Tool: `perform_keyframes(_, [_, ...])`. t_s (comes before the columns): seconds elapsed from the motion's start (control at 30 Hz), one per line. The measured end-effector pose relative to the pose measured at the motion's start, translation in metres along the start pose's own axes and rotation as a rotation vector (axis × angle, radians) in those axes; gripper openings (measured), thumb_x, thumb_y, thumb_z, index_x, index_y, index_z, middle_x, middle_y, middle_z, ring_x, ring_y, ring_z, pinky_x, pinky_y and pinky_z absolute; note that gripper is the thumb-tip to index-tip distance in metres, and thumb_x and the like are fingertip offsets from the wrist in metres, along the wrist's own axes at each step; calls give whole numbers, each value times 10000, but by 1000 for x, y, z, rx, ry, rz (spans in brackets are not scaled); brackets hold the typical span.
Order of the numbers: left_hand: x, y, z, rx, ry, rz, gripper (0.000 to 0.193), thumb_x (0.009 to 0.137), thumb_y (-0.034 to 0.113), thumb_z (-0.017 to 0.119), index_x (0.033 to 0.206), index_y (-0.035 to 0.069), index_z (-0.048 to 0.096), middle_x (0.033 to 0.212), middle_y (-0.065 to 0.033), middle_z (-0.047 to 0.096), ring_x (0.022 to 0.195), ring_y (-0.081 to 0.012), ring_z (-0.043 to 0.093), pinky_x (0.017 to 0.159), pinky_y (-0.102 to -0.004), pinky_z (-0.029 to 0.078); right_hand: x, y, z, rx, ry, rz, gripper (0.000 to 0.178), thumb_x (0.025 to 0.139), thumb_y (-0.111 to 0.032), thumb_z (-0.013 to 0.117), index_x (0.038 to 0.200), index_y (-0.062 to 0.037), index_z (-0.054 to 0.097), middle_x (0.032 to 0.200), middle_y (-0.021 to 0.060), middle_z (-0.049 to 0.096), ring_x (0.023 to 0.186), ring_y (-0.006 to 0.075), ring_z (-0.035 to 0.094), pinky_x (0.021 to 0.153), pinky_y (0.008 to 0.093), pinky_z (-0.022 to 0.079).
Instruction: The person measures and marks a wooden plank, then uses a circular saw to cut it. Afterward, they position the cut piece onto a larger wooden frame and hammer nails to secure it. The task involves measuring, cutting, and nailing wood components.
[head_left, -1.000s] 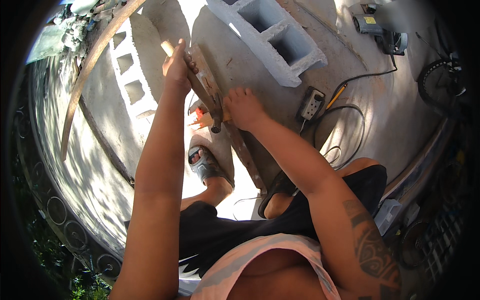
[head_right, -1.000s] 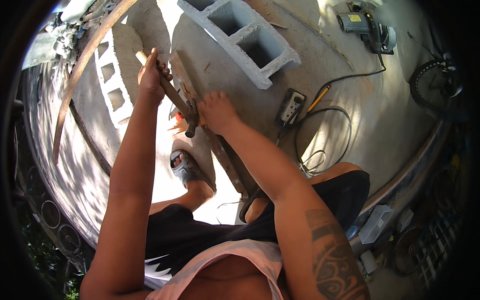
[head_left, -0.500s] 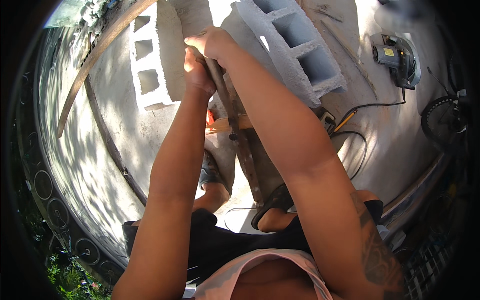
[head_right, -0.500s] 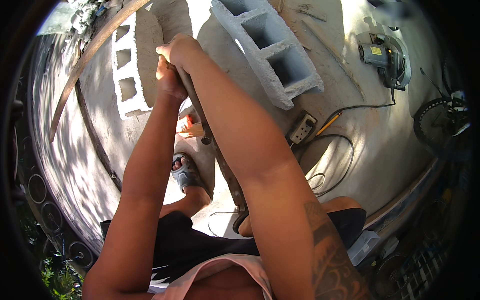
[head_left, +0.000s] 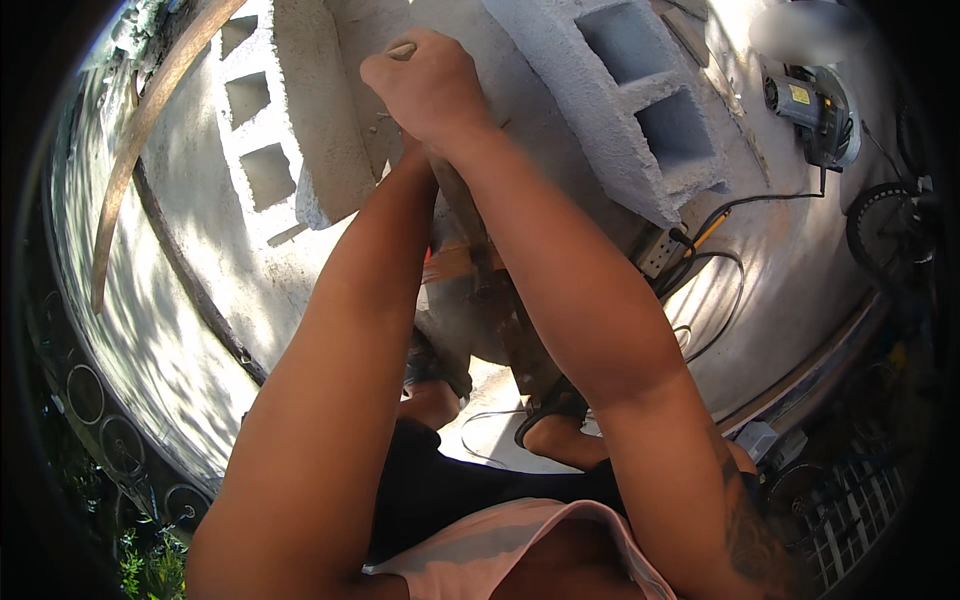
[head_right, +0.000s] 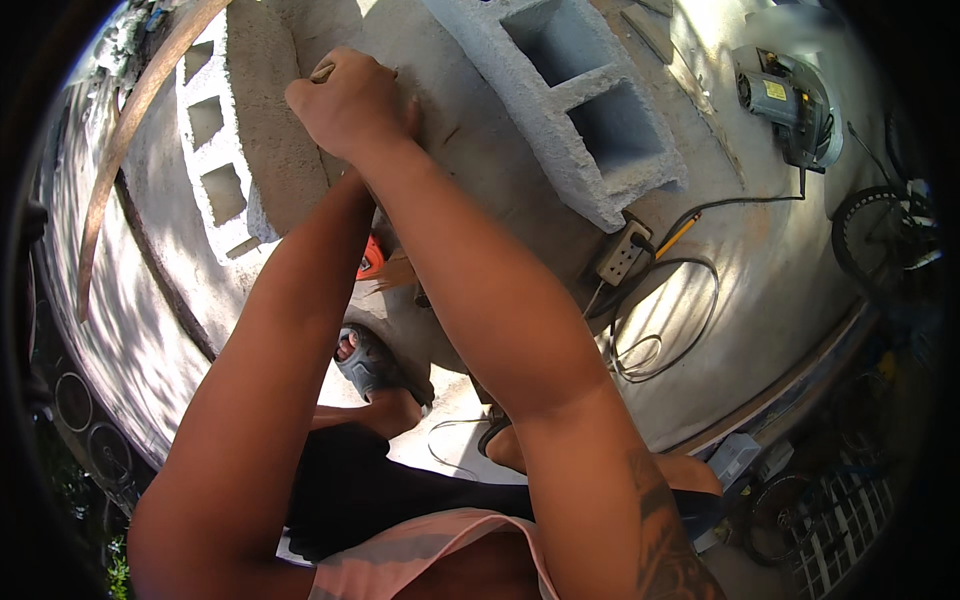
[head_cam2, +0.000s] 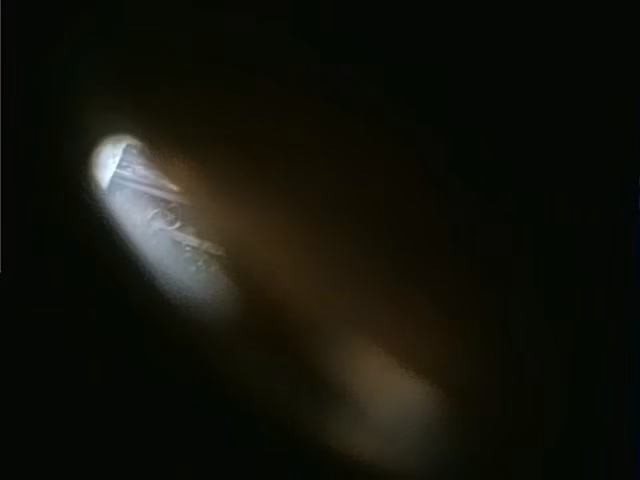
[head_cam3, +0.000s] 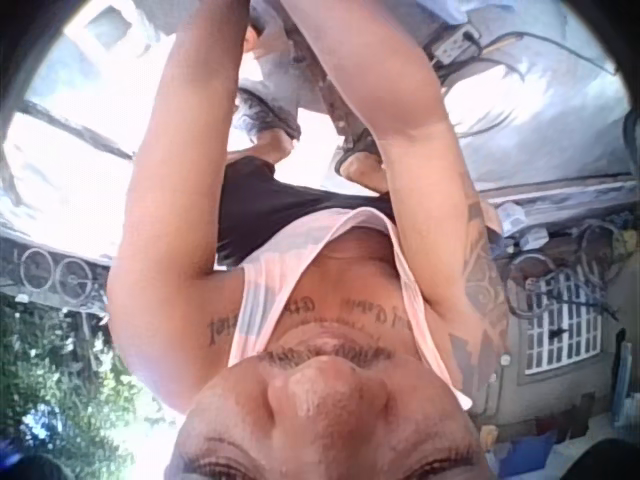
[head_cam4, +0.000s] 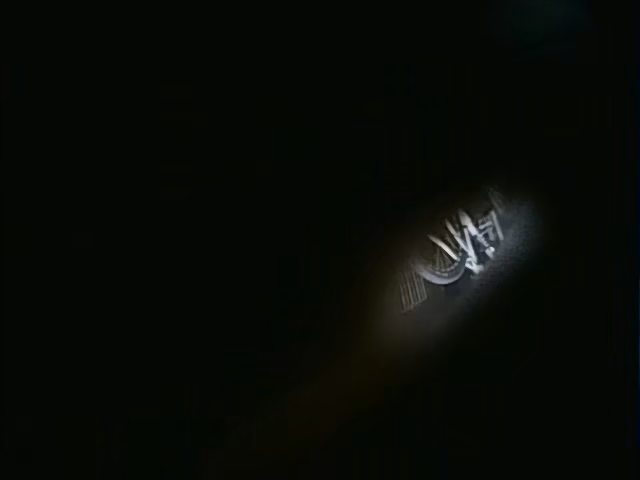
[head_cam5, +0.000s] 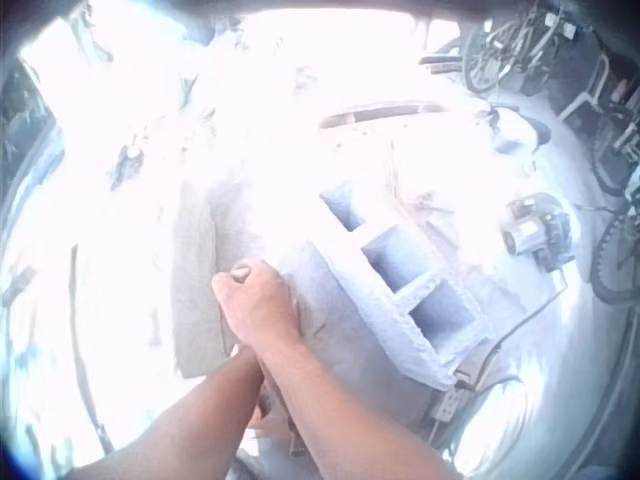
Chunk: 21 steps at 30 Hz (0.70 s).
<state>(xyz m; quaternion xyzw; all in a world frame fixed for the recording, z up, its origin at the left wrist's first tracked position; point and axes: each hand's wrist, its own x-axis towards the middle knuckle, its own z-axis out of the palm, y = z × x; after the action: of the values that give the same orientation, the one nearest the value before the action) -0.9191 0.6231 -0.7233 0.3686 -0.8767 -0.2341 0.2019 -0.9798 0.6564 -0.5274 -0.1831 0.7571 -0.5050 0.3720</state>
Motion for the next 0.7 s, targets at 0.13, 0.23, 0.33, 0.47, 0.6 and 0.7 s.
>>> perform_keyframes(0.13, [3,-3,-1,8,-9,17,371,905,266,621,1244,115,611,1157,-68,605,1134,-276,536,977,-441,426,-8,-2,3,30,50,-69,313,781,-327,710,915,-46,744,866,120,775,837,285,742,821,396,579])
perform_keyframes(0.23, [10,-3,0,3,-8,24,383,884,250,630,1243,120,609,1176,-66,595,1168,-277,520,999,-446,412,-11,1,-2,157,43,-67,295,786,-308,732,891,-32,732,800,86,749,749,224,708,739,360,571])
perform_keyframes(0.33, [14,-14,3,32,-4,25,397,863,233,640,1243,124,607,1195,-64,585,1202,-279,504,1021,-451,398,-14,-2,5,242,69,-129,302,820,-307,748,879,-12,718,726,57,704,695,153,661,660,334,546])
perform_keyframes(0.47, [11,-16,-11,-113,-103,-19,435,819,212,652,1243,135,597,1243,-59,556,1273,-282,458,1064,-461,363,-14,-6,6,386,-55,-71,225,936,-233,728,922,-27,640,649,9,573,522,100,518,485,277,428])
perform_keyframes(0.6, [18,20,-32,11,-207,-103,446,831,213,658,1263,153,565,1279,-58,545,1253,-295,476,1049,-456,379,-19,-17,-10,533,-104,83,298,934,-319,742,838,-64,623,640,7,579,529,112,527,507,284,441])
perform_keyframes(0.7, [21,35,-31,-7,-140,-167,452,848,208,659,1287,166,559,1265,-59,560,1248,-287,484,1053,-460,379,-15,-21,-16,572,-174,215,319,918,-326,752,771,-91,593,639,7,581,531,117,526,513,279,432])
